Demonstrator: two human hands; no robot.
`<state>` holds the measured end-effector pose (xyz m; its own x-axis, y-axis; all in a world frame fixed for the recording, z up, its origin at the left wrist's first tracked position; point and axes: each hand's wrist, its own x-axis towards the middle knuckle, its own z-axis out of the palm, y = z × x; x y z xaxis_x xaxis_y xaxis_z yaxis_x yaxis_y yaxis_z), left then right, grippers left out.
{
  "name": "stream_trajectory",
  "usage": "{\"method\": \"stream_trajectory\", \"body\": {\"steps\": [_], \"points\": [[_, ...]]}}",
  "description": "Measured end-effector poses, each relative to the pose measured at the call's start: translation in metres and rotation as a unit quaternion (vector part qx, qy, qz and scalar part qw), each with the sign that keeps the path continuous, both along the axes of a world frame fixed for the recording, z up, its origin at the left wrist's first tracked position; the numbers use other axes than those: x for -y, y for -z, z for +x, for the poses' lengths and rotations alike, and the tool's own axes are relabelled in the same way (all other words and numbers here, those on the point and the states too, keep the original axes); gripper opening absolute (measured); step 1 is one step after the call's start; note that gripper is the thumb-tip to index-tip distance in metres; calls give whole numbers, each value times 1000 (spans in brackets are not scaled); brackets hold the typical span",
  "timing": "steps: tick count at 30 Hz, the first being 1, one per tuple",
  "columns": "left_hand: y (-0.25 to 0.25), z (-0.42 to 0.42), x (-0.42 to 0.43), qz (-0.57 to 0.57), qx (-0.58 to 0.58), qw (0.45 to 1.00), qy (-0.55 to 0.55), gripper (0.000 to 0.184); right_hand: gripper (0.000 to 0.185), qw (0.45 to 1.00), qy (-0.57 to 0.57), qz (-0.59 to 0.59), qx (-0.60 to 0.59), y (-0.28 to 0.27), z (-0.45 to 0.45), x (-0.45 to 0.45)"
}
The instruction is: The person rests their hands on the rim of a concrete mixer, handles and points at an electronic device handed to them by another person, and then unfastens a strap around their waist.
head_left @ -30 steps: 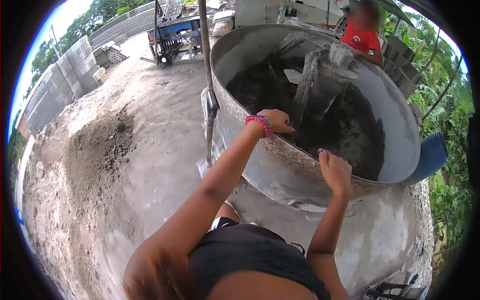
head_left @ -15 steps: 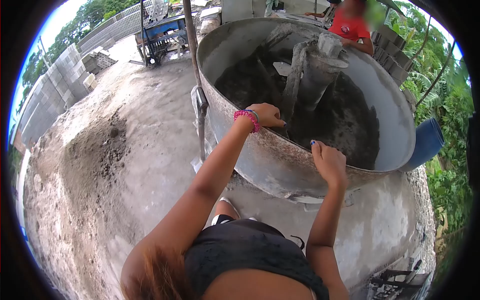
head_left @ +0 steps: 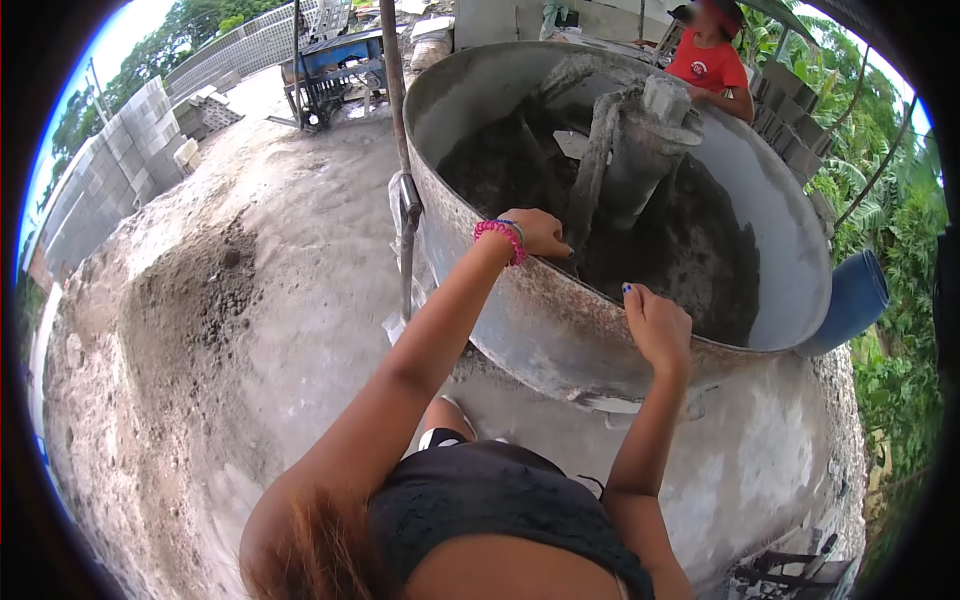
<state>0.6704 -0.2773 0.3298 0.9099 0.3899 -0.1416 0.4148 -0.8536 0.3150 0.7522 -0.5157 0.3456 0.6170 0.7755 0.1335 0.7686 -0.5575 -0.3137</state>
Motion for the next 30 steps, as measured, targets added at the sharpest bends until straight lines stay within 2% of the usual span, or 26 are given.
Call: {"method": "stream_trajectory", "body": {"steps": [6, 12, 16, 30], "points": [[-1, 3, -1, -17, -35, 999, 0, 52, 40, 1000, -1, 8, -8, 0, -2, 1], [2, -1, 0, -7, 20, 1000, -2, 50, 40, 1000, -3, 16, 4, 1, -1, 0], [2, 2, 0, 3, -6, 1000, 5, 50, 37, 997, -21, 50, 46, 6, 0, 2], [-1, -2, 2, -7, 37, 999, -13, 49, 35, 998, -11, 49, 28, 3, -1, 1]]}}
